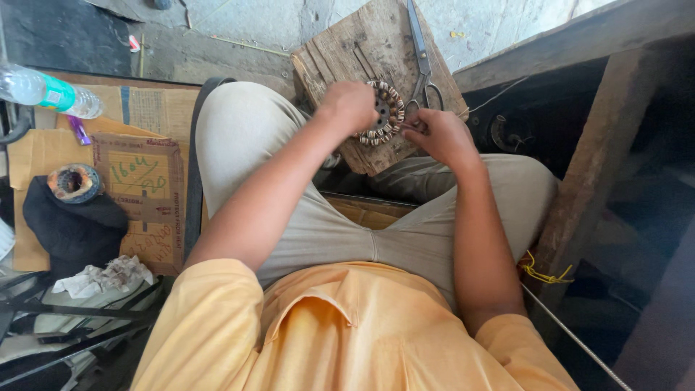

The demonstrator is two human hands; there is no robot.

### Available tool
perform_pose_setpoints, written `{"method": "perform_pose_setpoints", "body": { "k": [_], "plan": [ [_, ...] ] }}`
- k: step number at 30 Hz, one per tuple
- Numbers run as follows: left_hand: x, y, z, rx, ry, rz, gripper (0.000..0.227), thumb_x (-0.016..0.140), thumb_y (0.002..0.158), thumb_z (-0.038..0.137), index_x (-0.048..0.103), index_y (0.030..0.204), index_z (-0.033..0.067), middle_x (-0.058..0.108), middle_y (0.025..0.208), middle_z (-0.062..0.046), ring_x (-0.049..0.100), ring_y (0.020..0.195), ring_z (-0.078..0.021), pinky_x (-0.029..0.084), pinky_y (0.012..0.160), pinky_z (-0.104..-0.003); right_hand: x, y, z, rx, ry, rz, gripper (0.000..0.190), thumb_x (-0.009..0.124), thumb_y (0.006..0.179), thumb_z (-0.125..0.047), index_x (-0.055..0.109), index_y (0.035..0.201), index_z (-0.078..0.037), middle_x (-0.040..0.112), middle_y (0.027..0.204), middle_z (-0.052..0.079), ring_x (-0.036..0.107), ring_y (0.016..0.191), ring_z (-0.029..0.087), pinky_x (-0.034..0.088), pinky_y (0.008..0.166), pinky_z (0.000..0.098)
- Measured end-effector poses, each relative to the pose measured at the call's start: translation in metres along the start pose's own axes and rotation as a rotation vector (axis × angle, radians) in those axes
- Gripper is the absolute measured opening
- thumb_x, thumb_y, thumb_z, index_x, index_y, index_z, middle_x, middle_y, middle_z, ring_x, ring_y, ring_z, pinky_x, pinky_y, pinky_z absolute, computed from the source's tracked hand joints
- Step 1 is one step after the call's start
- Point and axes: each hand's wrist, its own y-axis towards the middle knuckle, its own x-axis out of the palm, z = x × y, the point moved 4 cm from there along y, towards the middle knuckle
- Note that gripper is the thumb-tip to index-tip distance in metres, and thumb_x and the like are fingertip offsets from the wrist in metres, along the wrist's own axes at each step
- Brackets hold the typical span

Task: The person sits cross-legged on the floor and winds copper wire around a circular stator core placed on a wooden block. They use their hands to wrap the wire and occasionally use scissors to cut the wire.

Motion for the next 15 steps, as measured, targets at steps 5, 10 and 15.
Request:
{"method": "perform_pose_setpoints", "body": {
  "k": [5, 10, 15],
  "plan": [
    [-0.077, -0.059, -0.084, -0.244, 0.052, -0.013, 0.03, 0.067, 0.088, 0.026, 0.074, 0.107, 0.0029, 0.073, 0.105, -0.021, 0.071, 0.096, -0.0355, 0.056, 0.087, -0.052, 0.002, -0.002, 0.012, 0.001, 0.106, -0.097, 0.022, 0.076, 0.095, -0.027, 0.075, 0.1, -0.005, 0.063, 0.07, 0.016, 0.058, 0.062, 0.027, 0.046, 0.057, 0.0415],
    [-0.181, -0.168, -0.18, -0.228, 0.414, 0.261, 0.04, 0.07, 0.094, 0.036, 0.074, 0.101, -0.0029, 0.071, 0.104, -0.027, 0.071, 0.088, -0.0437, 0.056, 0.075, -0.054, 0.01, -0.002, 0.018, -0.075, 0.122, -0.088, 0.023, 0.073, 0.096, -0.026, 0.073, 0.097, -0.003, 0.063, 0.066, 0.016, 0.056, 0.057, 0.028, 0.044, 0.054, 0.0419],
    [-0.19, -0.169, -0.215, -0.315, 0.488, 0.271, 0.041, 0.067, 0.096, 0.038, 0.073, 0.106, -0.0013, 0.072, 0.107, -0.025, 0.07, 0.093, -0.0417, 0.055, 0.078, -0.053, 0.019, 0.003, 0.023, -0.146, 0.078, -0.065, 0.023, 0.073, 0.095, -0.027, 0.073, 0.096, -0.004, 0.065, 0.072, 0.017, 0.061, 0.061, 0.033, 0.047, 0.059, 0.0429]
  ]
}}
